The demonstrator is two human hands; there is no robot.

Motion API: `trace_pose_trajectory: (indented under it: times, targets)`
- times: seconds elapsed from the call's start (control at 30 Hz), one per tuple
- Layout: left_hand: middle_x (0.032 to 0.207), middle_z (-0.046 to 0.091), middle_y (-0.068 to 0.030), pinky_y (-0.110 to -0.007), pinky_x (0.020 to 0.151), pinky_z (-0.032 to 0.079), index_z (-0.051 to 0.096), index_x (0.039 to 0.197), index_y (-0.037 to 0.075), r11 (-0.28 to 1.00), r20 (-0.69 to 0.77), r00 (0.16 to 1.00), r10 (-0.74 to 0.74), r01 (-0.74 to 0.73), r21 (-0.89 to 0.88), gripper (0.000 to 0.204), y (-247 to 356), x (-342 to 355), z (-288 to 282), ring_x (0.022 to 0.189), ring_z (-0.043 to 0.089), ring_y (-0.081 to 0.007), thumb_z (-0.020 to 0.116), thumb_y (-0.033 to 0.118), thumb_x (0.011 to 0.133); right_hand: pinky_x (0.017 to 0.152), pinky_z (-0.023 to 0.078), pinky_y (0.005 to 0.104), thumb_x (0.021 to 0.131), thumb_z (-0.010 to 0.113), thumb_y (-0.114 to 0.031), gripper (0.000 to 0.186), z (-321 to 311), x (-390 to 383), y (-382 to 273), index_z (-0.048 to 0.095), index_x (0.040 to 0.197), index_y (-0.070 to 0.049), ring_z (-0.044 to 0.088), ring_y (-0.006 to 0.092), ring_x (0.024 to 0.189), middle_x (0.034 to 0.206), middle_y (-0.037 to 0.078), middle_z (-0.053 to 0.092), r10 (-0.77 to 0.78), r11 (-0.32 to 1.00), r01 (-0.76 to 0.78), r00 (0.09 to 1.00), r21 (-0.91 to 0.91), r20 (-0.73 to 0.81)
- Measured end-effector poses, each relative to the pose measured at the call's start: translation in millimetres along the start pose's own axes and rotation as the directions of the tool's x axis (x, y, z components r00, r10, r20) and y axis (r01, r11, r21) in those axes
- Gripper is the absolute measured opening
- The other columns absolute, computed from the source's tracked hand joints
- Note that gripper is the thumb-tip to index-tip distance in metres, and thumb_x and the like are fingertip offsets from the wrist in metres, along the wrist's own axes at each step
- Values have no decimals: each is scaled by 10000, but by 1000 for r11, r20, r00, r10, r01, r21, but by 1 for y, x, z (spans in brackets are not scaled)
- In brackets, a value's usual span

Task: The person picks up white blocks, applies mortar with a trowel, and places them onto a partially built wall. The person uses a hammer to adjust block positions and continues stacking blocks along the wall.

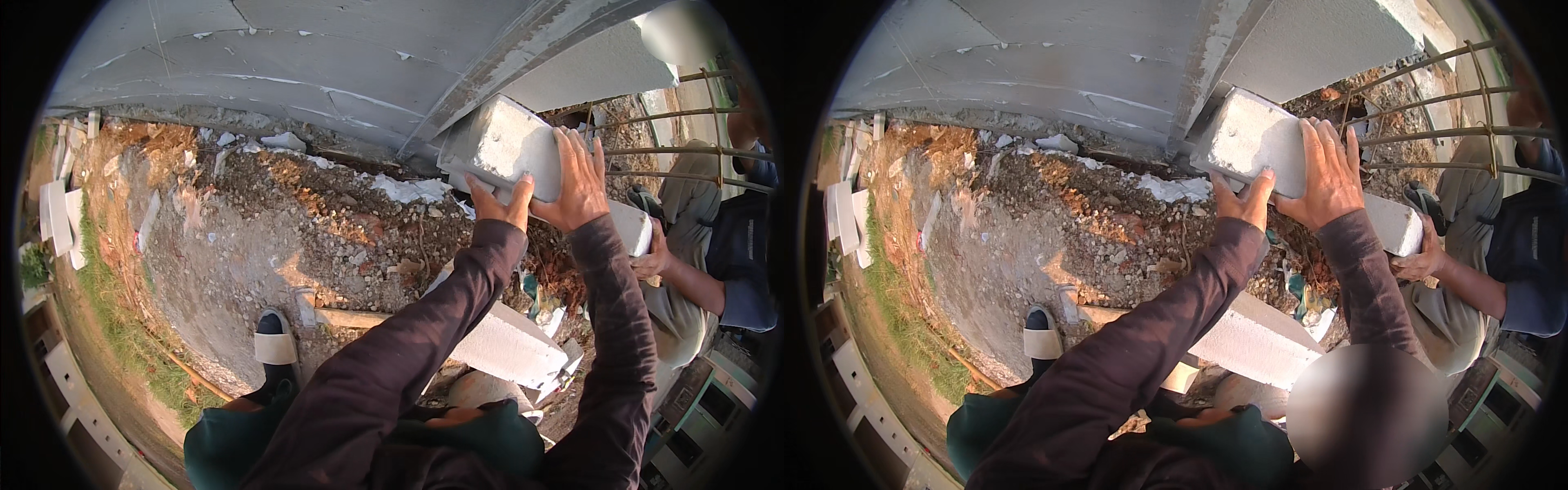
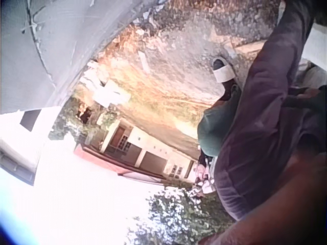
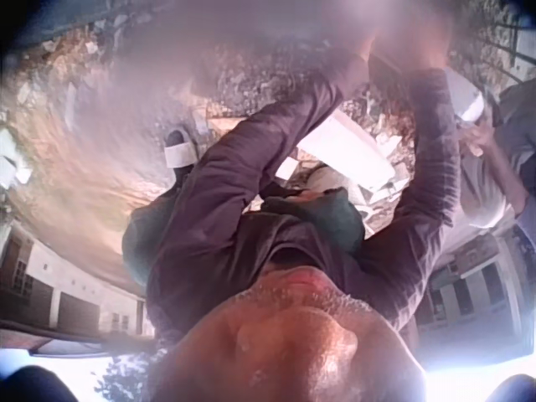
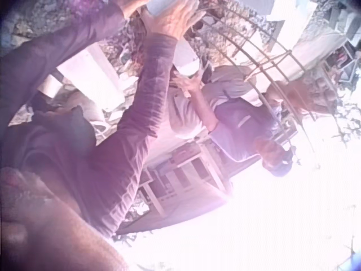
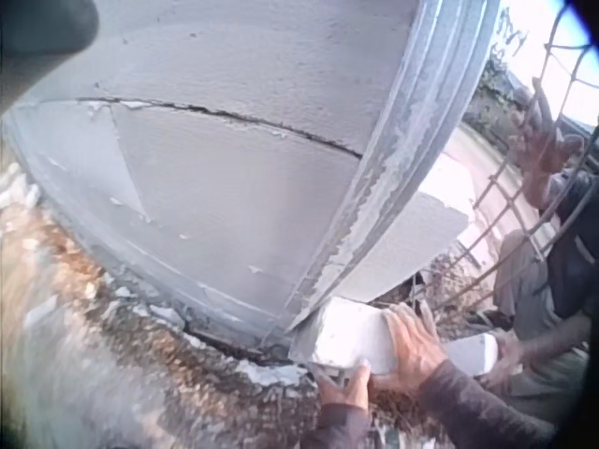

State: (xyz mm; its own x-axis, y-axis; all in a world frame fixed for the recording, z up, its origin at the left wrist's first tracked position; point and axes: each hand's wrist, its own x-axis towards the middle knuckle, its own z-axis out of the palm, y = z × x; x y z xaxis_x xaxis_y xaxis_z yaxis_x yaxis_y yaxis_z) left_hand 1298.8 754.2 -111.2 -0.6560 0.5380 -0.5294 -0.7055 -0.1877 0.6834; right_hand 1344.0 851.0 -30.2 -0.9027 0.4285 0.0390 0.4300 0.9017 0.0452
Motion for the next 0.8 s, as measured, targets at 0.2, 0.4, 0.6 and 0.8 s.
trace_pose_trajectory:
  times: [0.2, 0.4, 0.6, 0.8]
  targets:
    - [1343, 230, -289, -333, 1009, 320, -82, 1345, -116, 996, -1, 996, -91, 91, 11, 1069, 31, -5, 6, 1229, 334, -300, 707, 247, 722, 1032, 321, 397, 516, 733, -342, 1026, -8, 17, 7, 248, 1341, 25, 377, 377, 1206, 1272, 237, 389, 58, 990, -74, 989, 119, 137]
    - [1300, 348, -254, -371, 963, 337, -64, 1347, -121, 974, -102, 995, 4, 19, 224, 1138, 11, 4, 11, 1174, 392, -294, 711, 407, 703, 1045, 302, 403, 534, 737, -356, 1006, -16, 13, 4, 262, 1340, 13, 362, 358, 1224, 1306, 222, 364, 122, 968, -158, 975, 194, 188]
    - [1291, 384, -200, -431, 929, 369, -36, 1390, -3, 976, -45, 975, -219, 219, -23, 1109, 28, 8, 11, 1148, 435, -275, 747, 338, 681, 1081, 241, 412, 592, 775, -303, 959, -11, -23, -10, 264, 1345, -2, 292, 335, 1279, 1338, 204, 348, 186, 962, -171, 981, 212, -54]
    - [1324, 348, -147, -513, 918, 336, -54, 1397, 95, 954, -47, 958, -282, 286, 90, 1095, 27, 7, 12, 1156, 424, -329, 722, 409, 692, 1083, 223, 405, 580, 731, -432, 998, -6, 0, 6, 264, 1326, 39, 285, 350, 1278, 1337, 227, 336, 152, 988, -154, 987, 34, 46]
